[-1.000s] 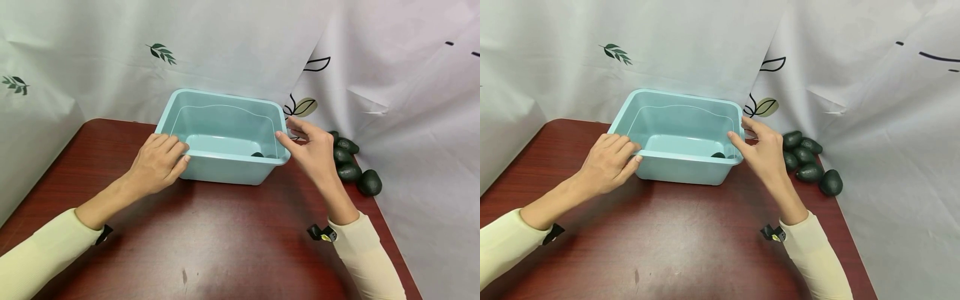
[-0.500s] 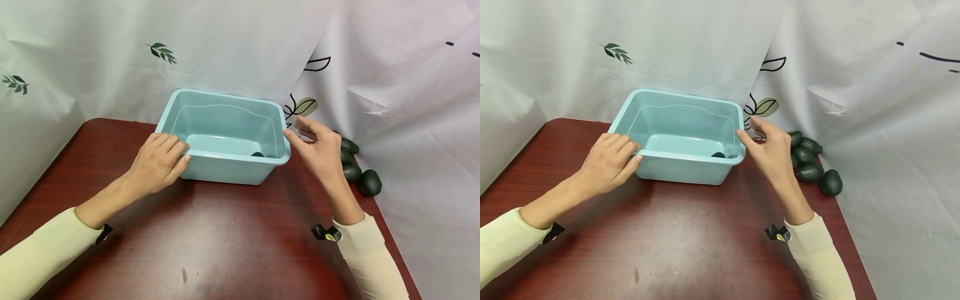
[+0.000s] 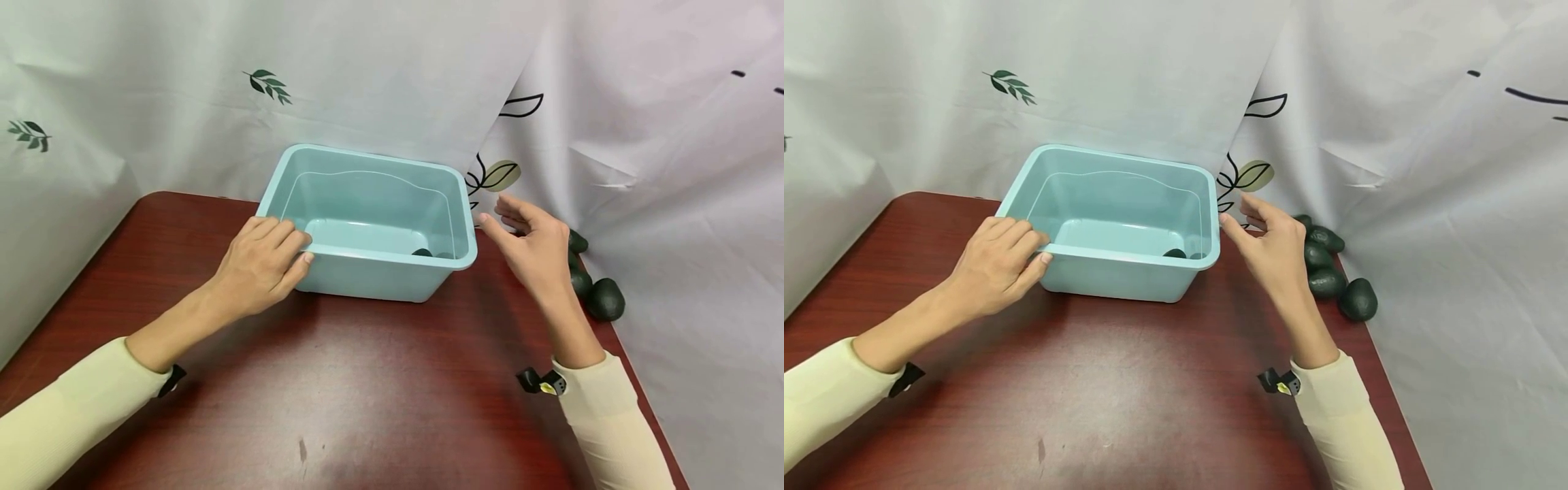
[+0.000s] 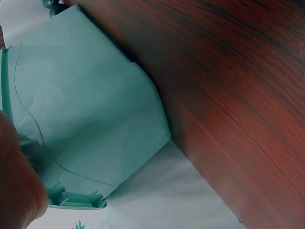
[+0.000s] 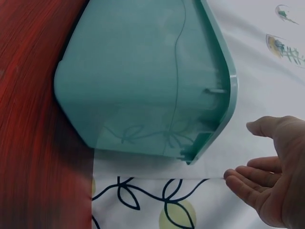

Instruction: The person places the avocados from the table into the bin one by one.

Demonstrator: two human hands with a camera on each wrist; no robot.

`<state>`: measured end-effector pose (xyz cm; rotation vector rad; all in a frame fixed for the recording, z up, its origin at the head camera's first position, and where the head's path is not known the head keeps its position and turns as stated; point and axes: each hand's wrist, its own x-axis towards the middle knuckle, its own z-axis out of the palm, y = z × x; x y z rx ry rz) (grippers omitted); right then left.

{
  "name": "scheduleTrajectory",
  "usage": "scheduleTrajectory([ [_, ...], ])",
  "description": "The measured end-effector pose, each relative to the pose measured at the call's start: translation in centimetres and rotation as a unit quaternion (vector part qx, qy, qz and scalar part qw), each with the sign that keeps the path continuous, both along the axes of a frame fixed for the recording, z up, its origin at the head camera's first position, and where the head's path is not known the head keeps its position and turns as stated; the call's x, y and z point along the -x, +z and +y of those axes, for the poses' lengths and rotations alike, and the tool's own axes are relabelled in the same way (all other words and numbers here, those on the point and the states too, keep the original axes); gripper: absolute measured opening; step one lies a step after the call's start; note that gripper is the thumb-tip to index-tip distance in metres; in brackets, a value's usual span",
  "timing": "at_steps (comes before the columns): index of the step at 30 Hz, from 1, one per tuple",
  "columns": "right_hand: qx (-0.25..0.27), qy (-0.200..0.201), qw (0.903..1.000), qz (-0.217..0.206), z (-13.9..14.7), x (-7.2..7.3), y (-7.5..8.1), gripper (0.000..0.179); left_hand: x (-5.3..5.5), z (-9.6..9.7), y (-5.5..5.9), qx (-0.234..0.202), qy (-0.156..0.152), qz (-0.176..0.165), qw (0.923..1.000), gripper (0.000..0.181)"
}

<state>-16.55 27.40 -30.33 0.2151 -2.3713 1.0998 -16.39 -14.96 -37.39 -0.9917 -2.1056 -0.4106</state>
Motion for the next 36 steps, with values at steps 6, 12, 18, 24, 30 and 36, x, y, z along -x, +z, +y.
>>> scheduleTrajectory([
  [6,-0.005,-0.015,0.9997,-0.017,0.9,0.1,-0.3,0.049,0.0,0.0,0.0,0.002,0.002,-0.003,1.0,0.04],
  [12,-0.023,-0.04,0.9981,-0.042,1.9,0.5,-0.6,0.052,-0.1,-0.1,0.0,0.003,0.004,-0.004,1.0,0.041],
  [18,-0.027,-0.055,0.9968,-0.052,3.1,0.9,-1.1,0.052,-0.1,-0.1,0.0,0.005,0.004,-0.004,1.0,0.042],
  [24,-0.019,-0.062,0.9959,-0.064,3.8,1.3,-1.7,0.053,-0.1,-0.2,0.0,0.004,0.005,-0.006,1.0,0.04],
  [30,-0.029,-0.064,0.9946,-0.076,4.3,1.4,-2.1,0.057,-0.3,-0.3,0.0,0.004,0.007,-0.006,0.9999,0.039],
  [36,-0.028,-0.073,0.9944,-0.071,4.9,1.7,-2.7,0.055,-0.3,-0.3,0.0,0.004,0.006,-0.005,1.0,0.042],
])
